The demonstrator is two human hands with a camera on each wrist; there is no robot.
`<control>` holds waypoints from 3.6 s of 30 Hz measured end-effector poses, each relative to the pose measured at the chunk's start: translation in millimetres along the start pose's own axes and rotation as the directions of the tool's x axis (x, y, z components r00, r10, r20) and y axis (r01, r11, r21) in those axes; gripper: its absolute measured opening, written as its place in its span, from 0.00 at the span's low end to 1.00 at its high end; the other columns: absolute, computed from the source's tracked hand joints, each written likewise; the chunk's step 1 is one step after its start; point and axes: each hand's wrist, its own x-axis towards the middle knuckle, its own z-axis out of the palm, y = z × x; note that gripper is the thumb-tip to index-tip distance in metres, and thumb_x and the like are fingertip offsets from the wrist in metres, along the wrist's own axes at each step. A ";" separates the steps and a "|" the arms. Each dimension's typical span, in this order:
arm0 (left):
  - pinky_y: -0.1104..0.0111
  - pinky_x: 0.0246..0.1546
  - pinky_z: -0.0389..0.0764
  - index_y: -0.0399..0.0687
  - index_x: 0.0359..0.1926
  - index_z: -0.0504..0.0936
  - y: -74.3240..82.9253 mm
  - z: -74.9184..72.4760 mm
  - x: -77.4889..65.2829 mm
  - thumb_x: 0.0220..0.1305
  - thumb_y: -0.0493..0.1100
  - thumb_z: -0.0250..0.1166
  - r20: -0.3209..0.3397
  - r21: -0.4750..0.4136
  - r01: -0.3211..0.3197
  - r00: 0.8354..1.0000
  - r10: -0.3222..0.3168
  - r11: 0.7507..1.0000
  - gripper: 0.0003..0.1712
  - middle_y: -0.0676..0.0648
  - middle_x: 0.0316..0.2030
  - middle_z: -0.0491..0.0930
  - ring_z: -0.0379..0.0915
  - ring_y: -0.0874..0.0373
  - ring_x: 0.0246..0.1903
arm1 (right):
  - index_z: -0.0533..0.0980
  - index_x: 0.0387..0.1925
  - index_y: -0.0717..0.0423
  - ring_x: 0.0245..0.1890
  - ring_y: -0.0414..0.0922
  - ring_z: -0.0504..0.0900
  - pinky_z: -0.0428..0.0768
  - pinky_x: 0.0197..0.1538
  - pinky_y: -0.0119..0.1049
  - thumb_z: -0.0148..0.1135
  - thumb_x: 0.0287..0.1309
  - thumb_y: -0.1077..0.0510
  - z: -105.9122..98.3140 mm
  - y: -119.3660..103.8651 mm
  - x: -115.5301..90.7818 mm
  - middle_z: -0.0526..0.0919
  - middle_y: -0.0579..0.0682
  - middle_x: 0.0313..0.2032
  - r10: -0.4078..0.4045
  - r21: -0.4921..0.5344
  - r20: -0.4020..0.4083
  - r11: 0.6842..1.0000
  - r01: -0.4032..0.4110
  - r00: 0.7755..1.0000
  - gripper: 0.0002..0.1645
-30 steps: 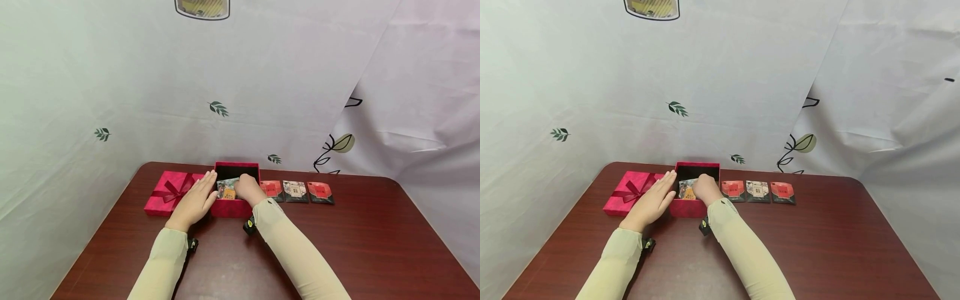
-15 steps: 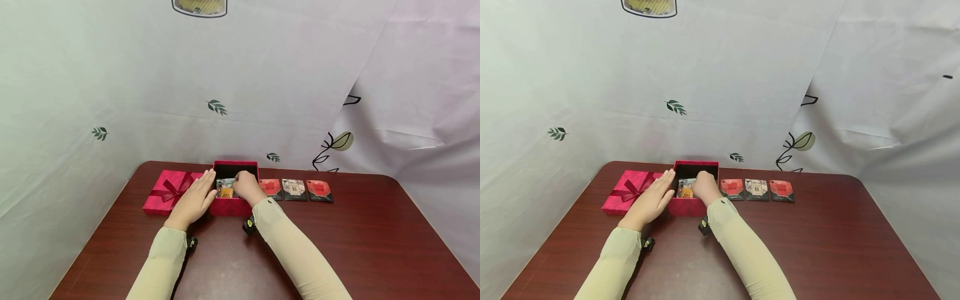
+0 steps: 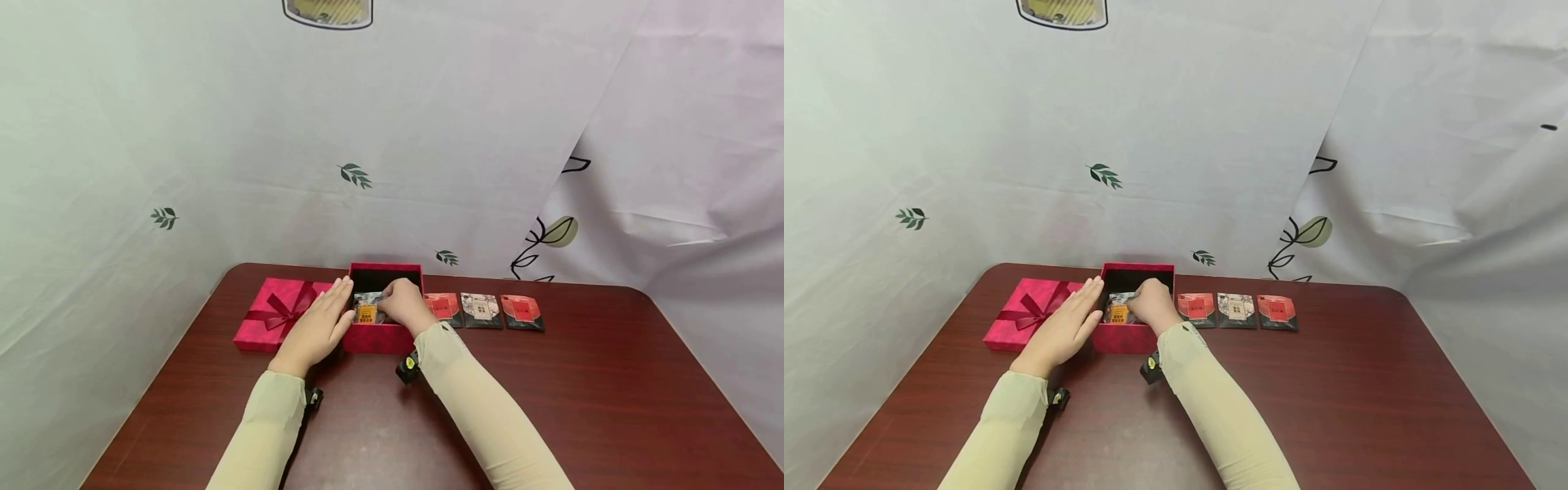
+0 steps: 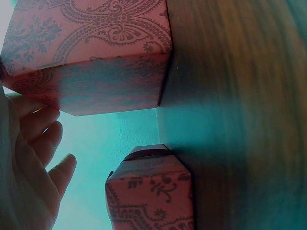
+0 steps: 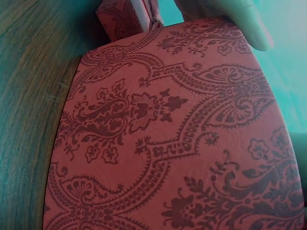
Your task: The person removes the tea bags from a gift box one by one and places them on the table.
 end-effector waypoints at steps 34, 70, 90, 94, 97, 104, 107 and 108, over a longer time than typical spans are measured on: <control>0.48 0.75 0.54 0.38 0.78 0.57 1.7 -1.8 0.6 0.78 0.51 0.52 0.014 -0.003 0.002 1.000 -0.002 1.000 0.36 0.41 0.77 0.55 0.47 0.47 0.78 | 0.80 0.37 0.64 0.21 0.44 0.85 0.87 0.31 0.37 0.69 0.61 0.62 -2.2 1.5 -2.2 0.87 0.55 0.29 -0.065 0.215 -0.011 0.974 0.065 0.998 0.08; 0.48 0.75 0.53 0.39 0.78 0.56 1.0 -1.5 0.3 0.77 0.51 0.54 0.014 0.008 0.011 1.000 -0.011 1.000 0.37 0.41 0.78 0.54 0.46 0.47 0.78 | 0.80 0.49 0.65 0.33 0.44 0.87 0.88 0.40 0.40 0.64 0.64 0.65 -39.5 28.9 -32.5 0.87 0.57 0.39 -0.109 0.526 -0.190 0.828 0.195 0.976 0.12; 0.47 0.75 0.54 0.39 0.78 0.57 0.0 -0.6 0.3 0.76 0.49 0.56 0.005 0.003 0.000 1.000 0.000 1.000 0.37 0.41 0.78 0.55 0.47 0.46 0.78 | 0.74 0.49 0.64 0.34 0.38 0.84 0.86 0.40 0.31 0.61 0.67 0.67 -80.1 58.0 -56.3 0.87 0.44 0.39 -0.028 0.730 -0.182 0.666 0.154 0.983 0.11; 0.47 0.75 0.54 0.40 0.78 0.56 1.2 -0.3 0.7 0.76 0.49 0.56 0.010 0.003 0.003 1.000 -0.003 1.000 0.38 0.41 0.78 0.54 0.47 0.46 0.78 | 0.74 0.47 0.61 0.32 0.38 0.83 0.86 0.39 0.30 0.60 0.67 0.66 -93.4 66.5 -62.9 0.87 0.42 0.37 -0.006 0.738 -0.176 0.661 0.136 0.984 0.08; 0.47 0.75 0.54 0.39 0.78 0.57 1.5 -0.4 0.7 0.76 0.49 0.56 0.009 0.008 0.003 1.000 -0.003 1.000 0.38 0.41 0.78 0.55 0.47 0.46 0.78 | 0.74 0.45 0.59 0.31 0.38 0.82 0.86 0.39 0.30 0.59 0.67 0.66 -101.7 72.2 -65.7 0.87 0.41 0.36 -0.003 0.739 -0.169 0.661 0.129 0.986 0.06; 0.47 0.75 0.54 0.38 0.78 0.57 0.7 -0.7 0.6 0.76 0.49 0.56 0.006 0.006 0.002 1.000 -0.002 1.000 0.37 0.41 0.78 0.55 0.47 0.46 0.77 | 0.74 0.43 0.57 0.31 0.37 0.82 0.85 0.39 0.30 0.59 0.68 0.65 -116.5 84.5 -68.4 0.84 0.42 0.36 0.022 0.728 -0.169 0.677 0.110 0.985 0.04; 0.46 0.75 0.54 0.37 0.78 0.57 0.1 -0.4 0.9 0.76 0.48 0.56 0.001 0.006 -0.001 1.000 0.001 1.000 0.37 0.40 0.77 0.55 0.48 0.45 0.77 | 0.75 0.41 0.55 0.29 0.37 0.81 0.86 0.38 0.30 0.59 0.68 0.65 -120.7 89.7 -67.6 0.84 0.41 0.36 0.042 0.740 -0.149 0.667 0.083 0.988 0.03; 0.46 0.75 0.54 0.37 0.78 0.57 -0.1 -0.4 1.0 0.76 0.48 0.56 0.001 0.006 -0.001 1.000 0.001 1.000 0.37 0.40 0.77 0.55 0.48 0.45 0.77 | 0.75 0.40 0.55 0.29 0.36 0.82 0.86 0.37 0.30 0.59 0.68 0.65 -121.7 91.7 -66.6 0.85 0.41 0.36 0.049 0.743 -0.141 0.665 0.073 0.989 0.03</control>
